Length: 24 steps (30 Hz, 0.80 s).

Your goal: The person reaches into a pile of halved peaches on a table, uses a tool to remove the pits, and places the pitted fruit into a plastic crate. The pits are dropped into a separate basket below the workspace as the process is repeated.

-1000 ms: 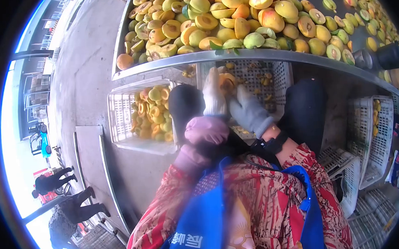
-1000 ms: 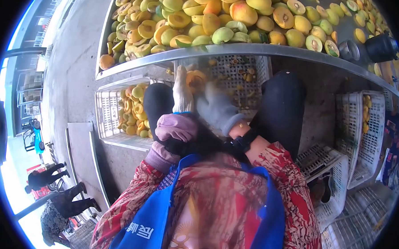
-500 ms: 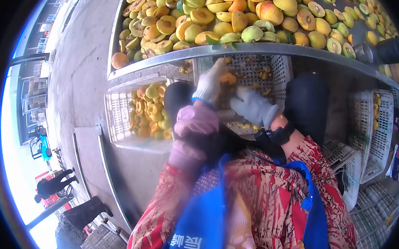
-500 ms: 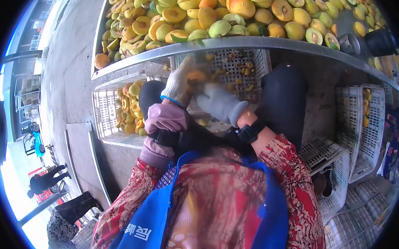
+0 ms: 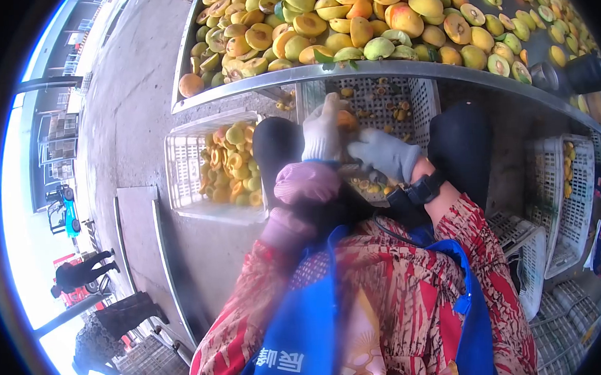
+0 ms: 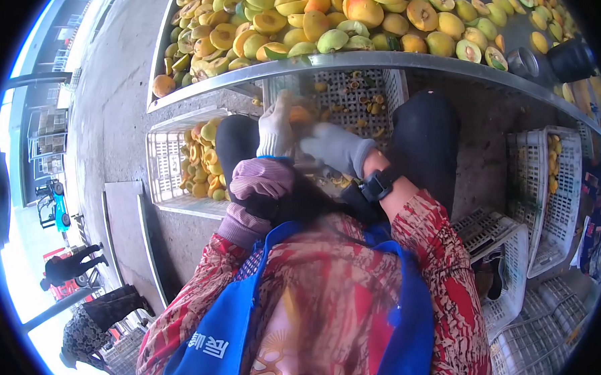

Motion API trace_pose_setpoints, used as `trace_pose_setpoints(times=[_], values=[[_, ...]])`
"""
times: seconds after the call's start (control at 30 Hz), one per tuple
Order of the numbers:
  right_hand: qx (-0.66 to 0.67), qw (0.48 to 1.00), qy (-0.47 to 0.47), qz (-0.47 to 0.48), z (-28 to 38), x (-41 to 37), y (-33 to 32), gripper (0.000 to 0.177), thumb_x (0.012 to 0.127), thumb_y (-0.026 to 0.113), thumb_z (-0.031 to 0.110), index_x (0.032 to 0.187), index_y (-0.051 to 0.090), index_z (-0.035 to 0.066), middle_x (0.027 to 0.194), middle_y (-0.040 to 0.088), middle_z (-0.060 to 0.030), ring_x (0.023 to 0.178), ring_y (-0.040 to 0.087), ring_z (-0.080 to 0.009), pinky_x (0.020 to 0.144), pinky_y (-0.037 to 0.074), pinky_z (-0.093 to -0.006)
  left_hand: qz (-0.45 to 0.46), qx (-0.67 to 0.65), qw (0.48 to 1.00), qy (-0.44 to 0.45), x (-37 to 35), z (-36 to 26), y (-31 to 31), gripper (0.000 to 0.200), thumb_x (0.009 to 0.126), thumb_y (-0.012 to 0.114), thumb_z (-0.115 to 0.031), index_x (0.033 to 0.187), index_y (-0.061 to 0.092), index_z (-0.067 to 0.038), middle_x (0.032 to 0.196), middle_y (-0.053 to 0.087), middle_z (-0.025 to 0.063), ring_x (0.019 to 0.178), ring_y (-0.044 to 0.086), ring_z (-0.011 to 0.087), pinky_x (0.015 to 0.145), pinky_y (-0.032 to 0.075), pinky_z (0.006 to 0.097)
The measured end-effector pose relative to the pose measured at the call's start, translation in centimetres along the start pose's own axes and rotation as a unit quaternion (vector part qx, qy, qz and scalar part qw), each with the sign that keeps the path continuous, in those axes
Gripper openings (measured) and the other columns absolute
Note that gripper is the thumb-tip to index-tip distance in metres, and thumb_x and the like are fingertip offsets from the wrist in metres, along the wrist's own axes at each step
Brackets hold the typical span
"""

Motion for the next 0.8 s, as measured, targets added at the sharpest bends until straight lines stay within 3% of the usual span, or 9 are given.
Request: trace_pose_setpoints(times=[0.1,0.2,0.33,0.43,0.5,0.6,0.63,0.7,0.8], values=[[0.047,0.997,-0.06,0.023,0.9,-0.3,0.2,0.027,0.087,0.048,0.021,0.103,0.057,0.001,0.075,0.058,-0.005,0.058,0.056,-0.0142,0.048,0.046,-0.0271,-0.113,-0.082,0.989,0.051,-0.8,0.1,0.4,0.044,0.09,0.06,-0.038,0.092,0.063,0.006,0.066,0.064,0.0091,0.055,0.057,0.0144,0.053,0.046,0.0246],[0.071,0.996,0.031,0.038,-0.3,0.1,0.5,0.022,0.088,0.048,0.021,0.099,0.057,0.004,0.07,0.054,-0.0016,0.052,0.05,-0.0111,0.043,0.041,-0.0241,-0.126,-0.038,0.991,0.003,-1.3,-0.2,0.0,0.041,0.089,0.061,-0.037,0.089,0.064,0.004,0.063,0.063,0.0088,0.052,0.056,0.0139,0.052,0.045,0.0251],[0.158,0.98,-0.037,0.115,-0.3,-1.1,0.1,0.012,0.088,0.052,0.022,0.089,0.055,0.01,0.061,0.044,0.0041,0.041,0.037,-0.0058,0.036,0.029,-0.0204,-0.027,0.054,0.998,0.036,-1.5,-1.0,0.1,0.036,0.09,0.059,-0.033,0.087,0.065,0.003,0.062,0.063,0.01,0.052,0.055,0.0145,0.052,0.045,0.0257],[0.289,0.948,0.063,0.121,0.2,-2.1,0.3,0.015,0.089,0.053,0.024,0.09,0.055,0.01,0.058,0.042,0.0054,0.04,0.035,-0.0049,0.036,0.027,-0.02,0.001,0.042,0.999,0.032,-2.1,-1.2,0.2,0.038,0.091,0.058,-0.034,0.09,0.064,0.003,0.062,0.062,0.0102,0.053,0.056,0.0153,0.053,0.046,0.0262],[0.356,0.909,0.026,0.216,0.3,-2.8,0.3,0.02,0.092,0.052,0.028,0.09,0.055,0.009,0.055,0.039,0.0066,0.037,0.032,-0.0041,0.034,0.025,-0.02,0.08,-0.042,0.995,0.036,-1.8,-1.0,0.2,0.039,0.092,0.056,-0.035,0.093,0.062,0.004,0.066,0.063,0.0115,0.056,0.057,0.0161,0.054,0.048,0.0271],[0.409,0.894,-0.01,0.183,-1.2,-2.6,0.4,0.026,0.095,0.05,0.033,0.091,0.055,0.007,0.051,0.036,0.0072,0.034,0.029,-0.0044,0.032,0.023,-0.0202,0.131,-0.187,0.973,0.026,-1.8,-1.2,1.3,0.041,0.093,0.055,-0.037,0.096,0.061,0.003,0.072,0.064,0.0109,0.06,0.059,0.0167,0.056,0.049,0.0276],[0.402,0.897,-0.014,0.183,-1.5,-2.8,0.3,0.026,0.095,0.05,0.033,0.091,0.055,0.007,0.051,0.036,0.0072,0.034,0.029,-0.0044,0.032,0.023,-0.0202,0.133,-0.189,0.972,0.034,-2.1,-1.8,1.8,0.041,0.093,0.055,-0.037,0.096,0.061,0.003,0.072,0.064,0.0109,0.06,0.059,0.0167,0.056,0.049,0.0276],[0.488,0.837,-0.066,0.241,-1.7,-3.1,0.0,0.031,0.097,0.047,0.036,0.091,0.055,0.006,0.048,0.035,0.0077,0.031,0.028,-0.0055,0.03,0.022,-0.0205,0.081,-0.153,0.972,0.157,-2.9,-3.4,2.8,0.035,0.092,0.058,-0.033,0.096,0.062,0.002,0.077,0.064,0.0085,0.064,0.06,0.0152,0.058,0.049,0.0265],[0.505,0.823,-0.086,0.245,-1.9,-2.5,-0.9,0.033,0.097,0.045,0.036,0.091,0.055,0.006,0.046,0.034,0.008,0.029,0.027,-0.0064,0.029,0.022,-0.0213,0.027,-0.077,0.993,0.083,-1.9,-3.9,2.9,0.028,0.089,0.062,-0.026,0.097,0.061,0.001,0.079,0.064,0.0063,0.066,0.06,0.0136,0.059,0.05,0.0255]])
Point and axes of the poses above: each hand's wrist, its own x-axis towards the middle knuckle, its own y-axis out of the palm, z = x × y, the point moved 1 cm from there along x, towards the middle knuckle
